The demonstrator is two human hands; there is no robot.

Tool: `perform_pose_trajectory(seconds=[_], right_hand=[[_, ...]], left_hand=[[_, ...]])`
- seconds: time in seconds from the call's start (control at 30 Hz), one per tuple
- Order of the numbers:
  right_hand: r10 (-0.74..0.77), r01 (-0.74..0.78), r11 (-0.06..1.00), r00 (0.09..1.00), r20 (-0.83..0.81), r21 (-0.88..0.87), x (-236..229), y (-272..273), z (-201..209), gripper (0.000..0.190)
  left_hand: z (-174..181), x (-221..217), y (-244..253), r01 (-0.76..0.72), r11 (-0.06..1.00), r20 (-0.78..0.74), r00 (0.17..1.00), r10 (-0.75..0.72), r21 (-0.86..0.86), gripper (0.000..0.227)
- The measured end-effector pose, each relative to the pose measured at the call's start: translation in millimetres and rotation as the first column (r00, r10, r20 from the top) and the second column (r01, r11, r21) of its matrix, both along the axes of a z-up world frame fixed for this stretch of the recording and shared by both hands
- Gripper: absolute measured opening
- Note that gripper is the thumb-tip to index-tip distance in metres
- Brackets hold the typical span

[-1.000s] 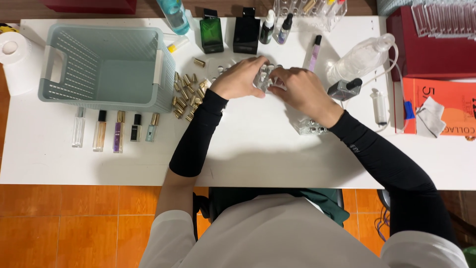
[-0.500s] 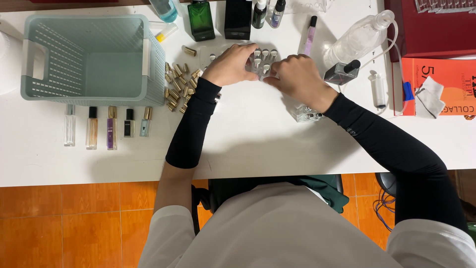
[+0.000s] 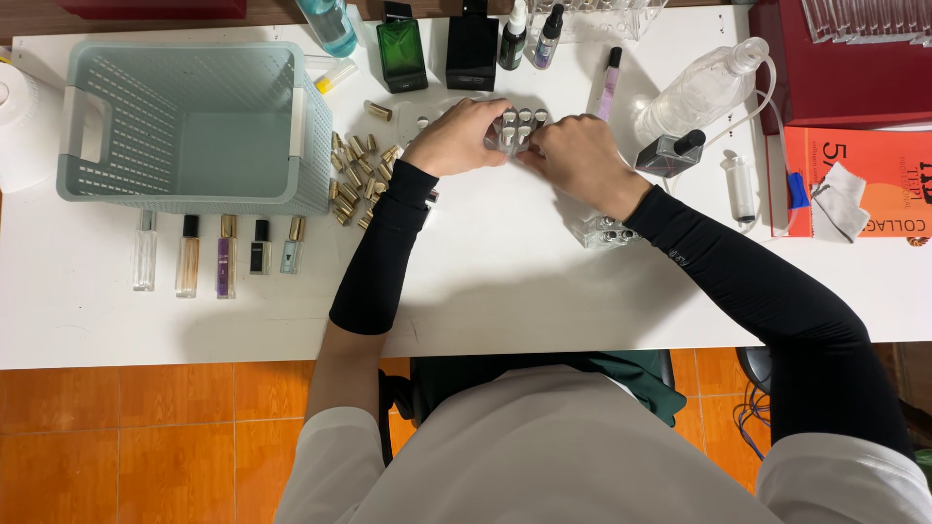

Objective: Assemble small perfume sample vials and bottles by attaching sprayer pumps and metal caps.

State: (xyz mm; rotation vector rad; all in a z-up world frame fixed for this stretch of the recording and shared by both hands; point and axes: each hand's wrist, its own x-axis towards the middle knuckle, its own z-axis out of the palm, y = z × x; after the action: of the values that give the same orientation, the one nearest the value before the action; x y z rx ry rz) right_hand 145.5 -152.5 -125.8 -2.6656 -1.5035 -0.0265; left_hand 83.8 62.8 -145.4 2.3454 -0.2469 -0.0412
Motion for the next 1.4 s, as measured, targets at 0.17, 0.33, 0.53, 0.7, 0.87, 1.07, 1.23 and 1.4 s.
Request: perform_pose_trajectory(seconds=[0.17,0.33,0.53,0.7,0.87,1.07,1.23,1.4], right_hand=[[0.001,-0.001,1.000,1.000,0.012,-0.009,-0.1,1.7,1.1,0.035],[-0.017,0.016,1.000,1.000,-0.022,-0.017,-0.9,1.0,1.3,0.034],[-0.108,0.096,0.991,0.983,-0.149,-0.091,-11.9,0.3,33.2,0.031],[0.006,0.010,0.991,0.993,-0.121,0.132,-5.1,-35.3,52.6,0.021],[0.031,0.061,0.934,0.968,-0.249,0.353,-24.6,-89.0,99.7,0.015],[0.064,0.002,0.960,0.972,-0.228,0.278,-35.5,-129.5,100.9,0.018],[-0.139,0.177,0.975,0.955,-0.261,0.130,-41.7,-132.9,96.2,0.022],[-0.105,0.161,0.971,0.953,-0.283,0.179,-41.8,-136.1,86.9,0.018]], left_hand=[[3.2,-1.3,-0.7,-0.015,1.000,-0.025,1.000,0.014,-0.018,0.066],[-2.9,0.0,0.5,-0.020,1.000,-0.004,1.000,0.019,-0.018,0.071],[5.0,-2.2,-1.7,0.024,1.000,-0.105,0.994,-0.025,-0.013,0.088],[37.2,-24.3,23.1,0.065,0.996,0.081,0.995,-0.060,-0.054,0.091],[101.4,-67.2,39.3,0.026,0.993,0.479,0.877,0.033,-0.117,0.044],[125.2,-89.3,53.2,0.086,0.923,0.792,0.547,0.272,-0.376,0.012],[163.5,-82.5,36.9,0.486,0.830,0.952,0.017,0.305,-0.274,0.055],[154.2,-95.1,43.6,0.406,0.812,0.891,0.015,0.453,-0.420,0.068]])
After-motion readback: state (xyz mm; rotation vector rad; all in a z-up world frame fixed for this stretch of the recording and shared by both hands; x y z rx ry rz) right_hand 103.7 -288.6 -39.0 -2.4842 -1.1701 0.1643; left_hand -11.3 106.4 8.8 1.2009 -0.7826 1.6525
